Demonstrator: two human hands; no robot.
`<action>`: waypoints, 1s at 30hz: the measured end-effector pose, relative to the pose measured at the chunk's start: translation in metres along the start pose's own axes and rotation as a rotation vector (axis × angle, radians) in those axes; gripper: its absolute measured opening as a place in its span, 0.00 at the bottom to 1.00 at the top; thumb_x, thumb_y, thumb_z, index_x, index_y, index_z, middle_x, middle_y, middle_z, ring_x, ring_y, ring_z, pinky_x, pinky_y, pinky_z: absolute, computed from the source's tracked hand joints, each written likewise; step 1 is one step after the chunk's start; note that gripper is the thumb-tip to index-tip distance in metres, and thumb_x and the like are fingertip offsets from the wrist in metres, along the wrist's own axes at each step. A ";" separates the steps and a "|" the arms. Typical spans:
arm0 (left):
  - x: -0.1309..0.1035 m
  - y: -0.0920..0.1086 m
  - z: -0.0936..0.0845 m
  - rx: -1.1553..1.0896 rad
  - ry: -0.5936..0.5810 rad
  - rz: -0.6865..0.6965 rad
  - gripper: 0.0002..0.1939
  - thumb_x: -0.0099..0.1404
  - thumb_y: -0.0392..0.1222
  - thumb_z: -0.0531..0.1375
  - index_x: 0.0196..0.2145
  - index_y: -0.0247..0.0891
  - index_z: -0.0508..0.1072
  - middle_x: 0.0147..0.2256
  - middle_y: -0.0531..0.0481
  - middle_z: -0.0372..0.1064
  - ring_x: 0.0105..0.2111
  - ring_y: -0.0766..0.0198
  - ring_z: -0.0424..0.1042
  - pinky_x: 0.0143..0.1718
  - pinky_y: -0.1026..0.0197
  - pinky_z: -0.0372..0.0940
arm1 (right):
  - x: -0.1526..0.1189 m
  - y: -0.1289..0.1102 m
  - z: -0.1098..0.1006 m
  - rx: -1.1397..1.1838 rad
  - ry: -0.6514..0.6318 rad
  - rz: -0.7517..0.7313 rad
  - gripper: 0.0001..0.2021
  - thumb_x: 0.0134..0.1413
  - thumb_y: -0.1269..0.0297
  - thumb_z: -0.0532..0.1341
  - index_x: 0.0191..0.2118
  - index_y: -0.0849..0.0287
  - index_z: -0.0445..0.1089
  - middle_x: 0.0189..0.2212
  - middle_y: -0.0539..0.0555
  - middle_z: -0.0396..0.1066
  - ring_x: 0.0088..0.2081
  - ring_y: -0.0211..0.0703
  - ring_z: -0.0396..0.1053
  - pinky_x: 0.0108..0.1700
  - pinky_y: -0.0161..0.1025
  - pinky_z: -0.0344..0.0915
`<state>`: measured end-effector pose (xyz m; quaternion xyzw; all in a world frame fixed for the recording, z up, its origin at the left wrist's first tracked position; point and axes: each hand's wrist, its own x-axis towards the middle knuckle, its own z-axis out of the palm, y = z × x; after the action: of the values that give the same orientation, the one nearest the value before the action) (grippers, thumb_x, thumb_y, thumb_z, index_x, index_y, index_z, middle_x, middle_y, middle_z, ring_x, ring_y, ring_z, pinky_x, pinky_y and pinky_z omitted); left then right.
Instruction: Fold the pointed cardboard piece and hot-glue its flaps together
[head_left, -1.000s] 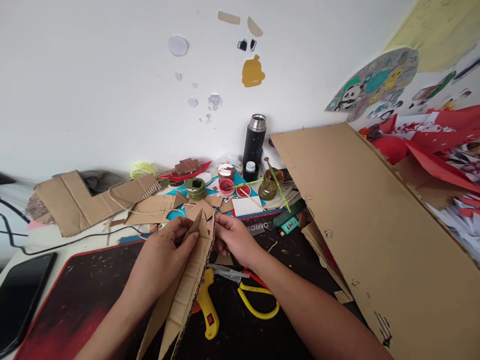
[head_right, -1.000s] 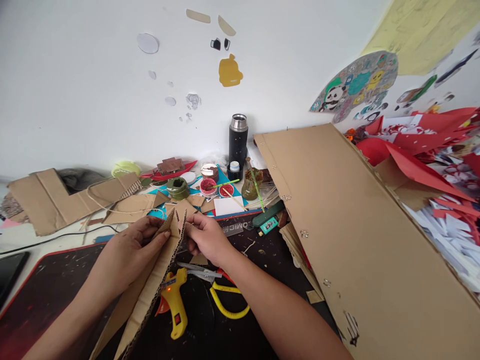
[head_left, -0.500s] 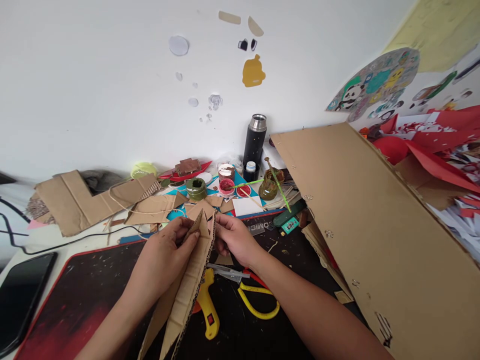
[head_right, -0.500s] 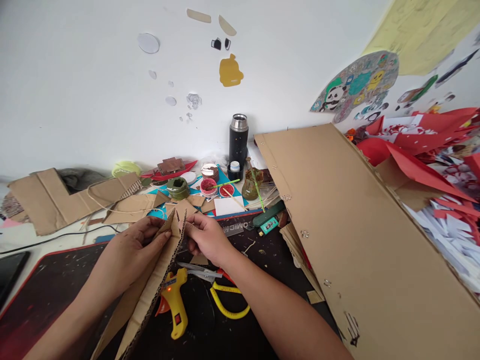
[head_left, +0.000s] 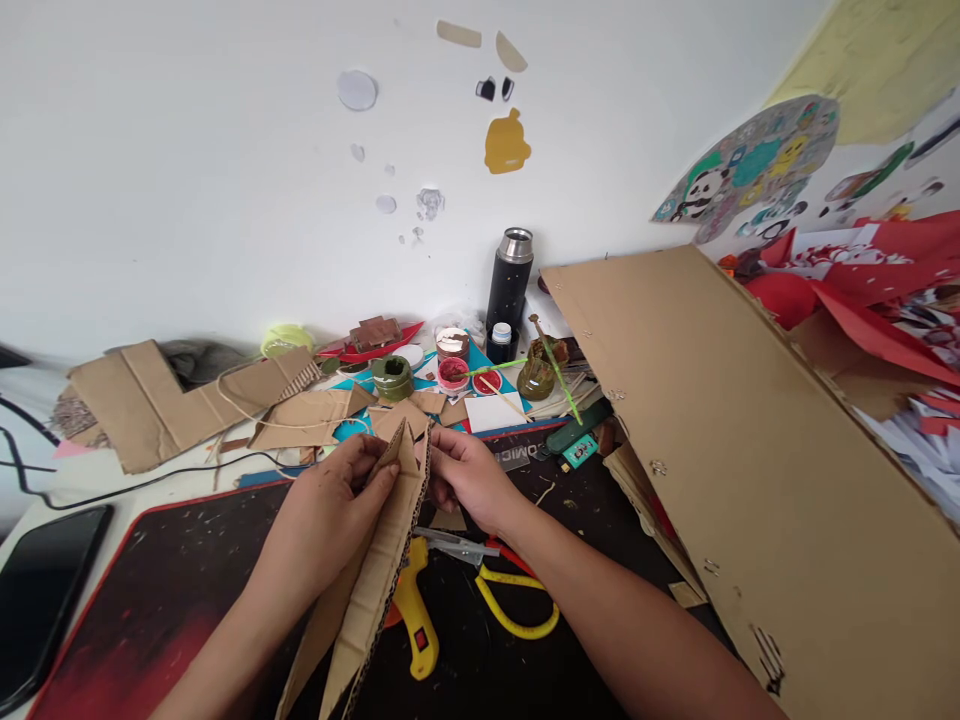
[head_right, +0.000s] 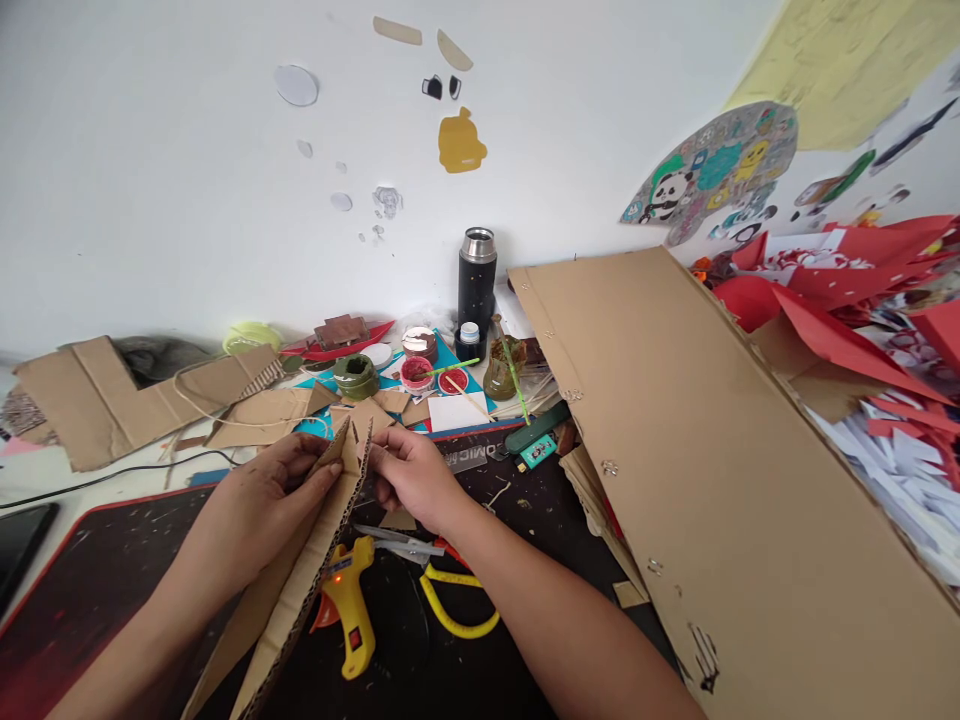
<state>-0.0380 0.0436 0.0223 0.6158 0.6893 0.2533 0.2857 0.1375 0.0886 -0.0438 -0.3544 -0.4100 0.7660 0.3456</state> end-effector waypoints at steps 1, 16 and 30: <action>0.000 0.000 0.000 -0.002 0.003 0.002 0.16 0.66 0.58 0.57 0.42 0.46 0.74 0.38 0.48 0.87 0.40 0.47 0.85 0.40 0.53 0.72 | 0.000 0.000 0.000 0.000 0.003 0.001 0.26 0.52 0.37 0.73 0.37 0.56 0.69 0.15 0.39 0.62 0.15 0.32 0.57 0.17 0.31 0.51; 0.000 0.006 -0.001 -0.005 0.008 0.002 0.16 0.66 0.58 0.57 0.41 0.46 0.74 0.38 0.47 0.87 0.40 0.46 0.85 0.41 0.52 0.74 | 0.000 -0.001 0.001 0.007 0.002 -0.004 0.26 0.52 0.37 0.72 0.37 0.56 0.69 0.16 0.40 0.62 0.15 0.32 0.57 0.17 0.31 0.51; 0.000 0.007 -0.001 0.013 0.010 0.004 0.16 0.65 0.58 0.56 0.41 0.46 0.73 0.38 0.45 0.87 0.39 0.45 0.85 0.42 0.51 0.74 | 0.000 0.000 0.001 0.009 0.010 0.000 0.26 0.52 0.36 0.73 0.37 0.55 0.69 0.17 0.40 0.62 0.16 0.32 0.57 0.18 0.31 0.50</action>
<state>-0.0337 0.0448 0.0281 0.6176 0.6913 0.2523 0.2776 0.1368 0.0879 -0.0434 -0.3568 -0.4048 0.7660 0.3495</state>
